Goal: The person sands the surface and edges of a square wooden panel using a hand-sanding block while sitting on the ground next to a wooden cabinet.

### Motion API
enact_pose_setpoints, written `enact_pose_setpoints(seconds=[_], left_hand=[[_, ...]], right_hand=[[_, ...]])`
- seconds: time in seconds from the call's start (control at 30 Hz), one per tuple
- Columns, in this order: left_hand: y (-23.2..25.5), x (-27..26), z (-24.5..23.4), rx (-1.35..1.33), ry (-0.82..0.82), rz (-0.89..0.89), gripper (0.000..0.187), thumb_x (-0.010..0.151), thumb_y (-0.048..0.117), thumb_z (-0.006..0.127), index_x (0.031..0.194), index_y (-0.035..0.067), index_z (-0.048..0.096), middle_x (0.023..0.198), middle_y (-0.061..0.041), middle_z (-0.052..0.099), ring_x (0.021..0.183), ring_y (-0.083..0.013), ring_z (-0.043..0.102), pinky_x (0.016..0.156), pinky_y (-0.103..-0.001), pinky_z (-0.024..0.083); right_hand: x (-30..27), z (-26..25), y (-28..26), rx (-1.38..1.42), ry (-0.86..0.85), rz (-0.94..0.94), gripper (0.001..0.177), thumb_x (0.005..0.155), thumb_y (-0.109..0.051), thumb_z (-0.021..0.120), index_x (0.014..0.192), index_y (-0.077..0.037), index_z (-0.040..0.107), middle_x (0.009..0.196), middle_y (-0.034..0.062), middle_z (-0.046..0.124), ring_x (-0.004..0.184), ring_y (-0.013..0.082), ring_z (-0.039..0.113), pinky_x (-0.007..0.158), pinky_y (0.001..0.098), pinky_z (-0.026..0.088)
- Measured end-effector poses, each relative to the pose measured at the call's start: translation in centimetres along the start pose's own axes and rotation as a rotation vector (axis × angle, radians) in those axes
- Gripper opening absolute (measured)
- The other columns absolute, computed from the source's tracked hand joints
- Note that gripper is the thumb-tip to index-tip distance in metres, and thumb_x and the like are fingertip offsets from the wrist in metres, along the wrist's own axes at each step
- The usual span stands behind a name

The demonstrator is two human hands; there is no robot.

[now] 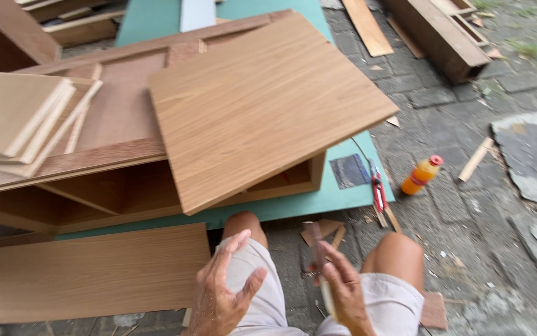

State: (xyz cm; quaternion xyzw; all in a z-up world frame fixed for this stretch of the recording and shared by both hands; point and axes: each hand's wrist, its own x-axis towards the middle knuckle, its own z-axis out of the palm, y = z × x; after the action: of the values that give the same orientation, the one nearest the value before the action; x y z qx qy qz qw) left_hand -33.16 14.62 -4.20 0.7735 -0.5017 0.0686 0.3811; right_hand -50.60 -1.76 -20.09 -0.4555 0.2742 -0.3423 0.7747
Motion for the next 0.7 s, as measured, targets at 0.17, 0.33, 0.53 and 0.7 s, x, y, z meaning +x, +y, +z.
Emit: enact_pose_setpoints(seconds=[0.17,0.33,0.53,0.7], left_hand=[[-3.9,-7.2,7.8,-1.213,-0.138,-0.850,0.083,0.072,0.031,0.085,0.145,0.007,0.054,0.130,-0.019,0.074,0.114,-0.0273,0.073,0.097,-0.037,0.056],[-4.1,-7.1,7.4,-1.142,-0.014,-1.169,0.066,0.073,0.008,0.078,0.136,-0.005,0.065,0.126,-0.022,0.076,0.117,-0.0318,0.070,0.102,-0.041,0.052],[-6.6,-8.9,6.0,-1.134,0.177,-1.047,0.058,0.079,0.012,0.071,0.133,-0.006,0.062,0.109,-0.022,0.071,0.093,-0.0376,0.073,0.076,-0.051,0.061],[-18.4,-11.0,0.5,-1.070,0.342,-0.856,0.068,0.083,0.023,0.064,0.142,-0.009,0.051,0.110,-0.021,0.064,0.082,-0.0382,0.069,0.076,-0.051,0.061]], right_hand=[[-3.0,7.5,-5.9,-0.304,-0.512,-0.379,0.039,0.106,-0.032,0.054,0.133,-0.005,0.060,0.139,0.0240,0.058,0.135,0.0331,0.052,0.110,0.0479,0.042],[-3.2,7.7,-5.2,-0.453,-0.574,-0.337,0.036,0.106,-0.036,0.053,0.128,-0.007,0.057,0.139,0.0195,0.057,0.133,0.0317,0.055,0.110,0.0448,0.043],[2.0,5.1,-4.5,-0.723,-0.673,-0.359,0.044,0.098,-0.042,0.061,0.125,-0.007,0.059,0.138,0.0178,0.060,0.132,0.0335,0.056,0.110,0.0496,0.047],[15.1,-7.5,-3.2,-1.046,-0.187,-0.492,0.026,0.092,-0.026,0.076,0.112,-0.011,0.068,0.100,0.0061,0.073,0.079,0.0155,0.069,0.066,0.0283,0.056]])
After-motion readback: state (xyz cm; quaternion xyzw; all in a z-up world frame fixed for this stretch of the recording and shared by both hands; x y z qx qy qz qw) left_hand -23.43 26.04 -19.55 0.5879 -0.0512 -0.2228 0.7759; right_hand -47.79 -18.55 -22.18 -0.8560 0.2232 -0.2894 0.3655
